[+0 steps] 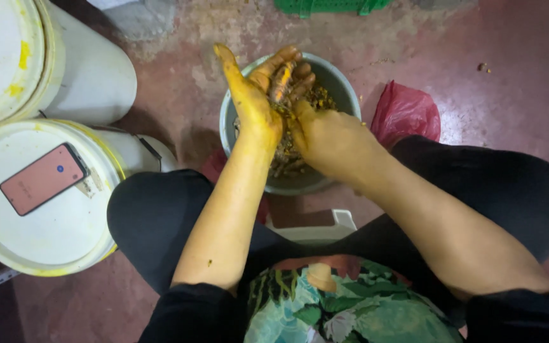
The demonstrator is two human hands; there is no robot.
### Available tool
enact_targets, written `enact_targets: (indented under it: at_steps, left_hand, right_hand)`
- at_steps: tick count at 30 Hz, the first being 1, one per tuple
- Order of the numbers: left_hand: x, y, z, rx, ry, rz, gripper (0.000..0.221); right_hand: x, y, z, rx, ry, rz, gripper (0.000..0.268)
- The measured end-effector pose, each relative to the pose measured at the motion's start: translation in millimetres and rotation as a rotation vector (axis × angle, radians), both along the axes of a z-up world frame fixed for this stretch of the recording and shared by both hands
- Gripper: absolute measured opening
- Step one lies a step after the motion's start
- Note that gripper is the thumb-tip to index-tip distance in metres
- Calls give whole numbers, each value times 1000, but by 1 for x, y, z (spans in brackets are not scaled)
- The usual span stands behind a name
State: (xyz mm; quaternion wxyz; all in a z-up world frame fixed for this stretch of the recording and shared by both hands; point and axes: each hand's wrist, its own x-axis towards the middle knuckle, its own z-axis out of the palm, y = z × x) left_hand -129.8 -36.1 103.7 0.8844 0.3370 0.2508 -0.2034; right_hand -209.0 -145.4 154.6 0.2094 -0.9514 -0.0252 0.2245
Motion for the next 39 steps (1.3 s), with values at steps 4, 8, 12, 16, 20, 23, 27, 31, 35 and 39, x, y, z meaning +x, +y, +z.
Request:
enact_targets:
  at_steps: [4, 8, 12, 16, 20, 23, 27, 31, 35, 39]
  left_hand:
    - [-5, -2, 3, -2, 54, -48, 117]
    - [-7, -5, 6, 73, 14, -74, 117]
    - [-7, -3, 7, 227, 18, -61, 119]
    - [-13, -3, 20, 193, 2, -99, 122]
    - [-6, 0, 14, 284, 27, -134, 122]
    - [-5, -1, 11, 235, 27, -114, 121]
    - [-11, -8, 28, 182, 87, -122, 126]
    - [-7, 0, 16, 288, 56, -114, 124]
    - [-8, -5, 13, 222, -26, -126, 125]
    - [-8, -1, 6, 218, 10, -126, 126]
  right_hand:
    - [18, -17, 13, -54, 117, -112, 46]
    - [3, -10, -20, -203, -32, -19, 32]
    - [-8, -1, -23, -180, 6, 135, 26]
    - [7, -18, -14, -99, -20, -35, 34]
    - [-14, 0, -38, -292, -139, 159, 25]
    - [-1, -5, -9, -166, 10, 73, 30]
    - [4, -14, -36, -148, -142, -7, 28]
    - [-17, 9, -27, -251, 13, 96, 23]
    - [3, -16, -15, -152, -116, 45, 29]
    - [-21, -6, -57, -528, -473, 219, 24]
